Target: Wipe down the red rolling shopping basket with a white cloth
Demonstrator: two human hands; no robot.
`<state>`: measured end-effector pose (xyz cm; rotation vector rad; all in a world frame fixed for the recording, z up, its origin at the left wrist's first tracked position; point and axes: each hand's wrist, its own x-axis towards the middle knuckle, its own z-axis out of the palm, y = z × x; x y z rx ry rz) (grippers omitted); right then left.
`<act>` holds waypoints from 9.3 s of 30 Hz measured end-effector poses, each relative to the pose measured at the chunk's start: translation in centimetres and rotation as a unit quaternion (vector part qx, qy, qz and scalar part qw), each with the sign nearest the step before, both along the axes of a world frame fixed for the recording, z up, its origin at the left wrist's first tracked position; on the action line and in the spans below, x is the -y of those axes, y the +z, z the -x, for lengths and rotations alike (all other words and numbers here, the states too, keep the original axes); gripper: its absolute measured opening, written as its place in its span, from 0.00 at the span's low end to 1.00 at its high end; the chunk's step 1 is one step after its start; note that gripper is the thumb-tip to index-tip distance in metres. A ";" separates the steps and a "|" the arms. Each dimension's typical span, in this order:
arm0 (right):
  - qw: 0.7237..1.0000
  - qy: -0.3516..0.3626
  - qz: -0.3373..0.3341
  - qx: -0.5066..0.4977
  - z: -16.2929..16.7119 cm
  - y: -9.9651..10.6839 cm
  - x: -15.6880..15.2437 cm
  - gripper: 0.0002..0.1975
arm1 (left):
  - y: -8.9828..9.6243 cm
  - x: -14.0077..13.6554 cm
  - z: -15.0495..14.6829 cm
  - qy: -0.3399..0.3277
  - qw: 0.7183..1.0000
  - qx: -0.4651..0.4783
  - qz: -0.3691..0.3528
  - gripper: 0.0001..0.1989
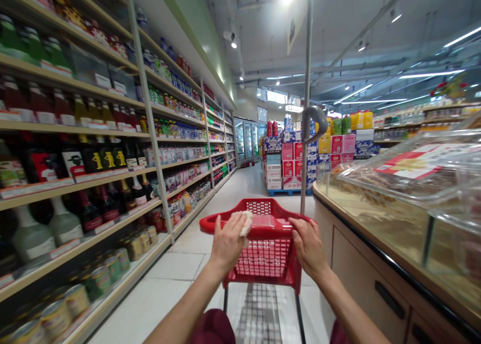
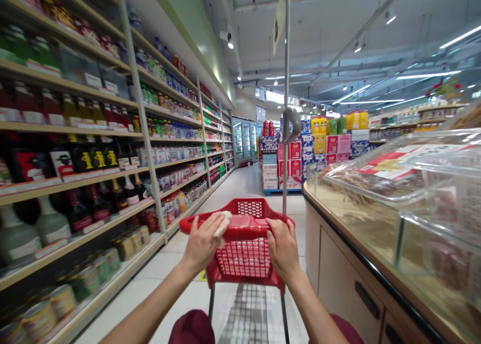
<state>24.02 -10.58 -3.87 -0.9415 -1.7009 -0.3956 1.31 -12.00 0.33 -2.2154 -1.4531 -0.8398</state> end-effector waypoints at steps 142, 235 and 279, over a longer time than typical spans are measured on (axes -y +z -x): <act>1.000 -0.002 0.010 0.019 -0.2 -0.1 -0.2 0.14 | -0.8 0.0 -1.6 -0.055 0.998 -0.001 -0.025 0.21; 0.948 -0.155 0.278 -0.022 -2.7 5.5 -3.6 0.11 | -1.0 -1.4 -0.5 0.012 0.998 0.057 0.010 0.25; 0.996 0.054 0.050 -0.043 2.0 1.8 -1.3 0.14 | -1.3 -1.2 -1.6 0.016 0.998 0.062 -0.006 0.25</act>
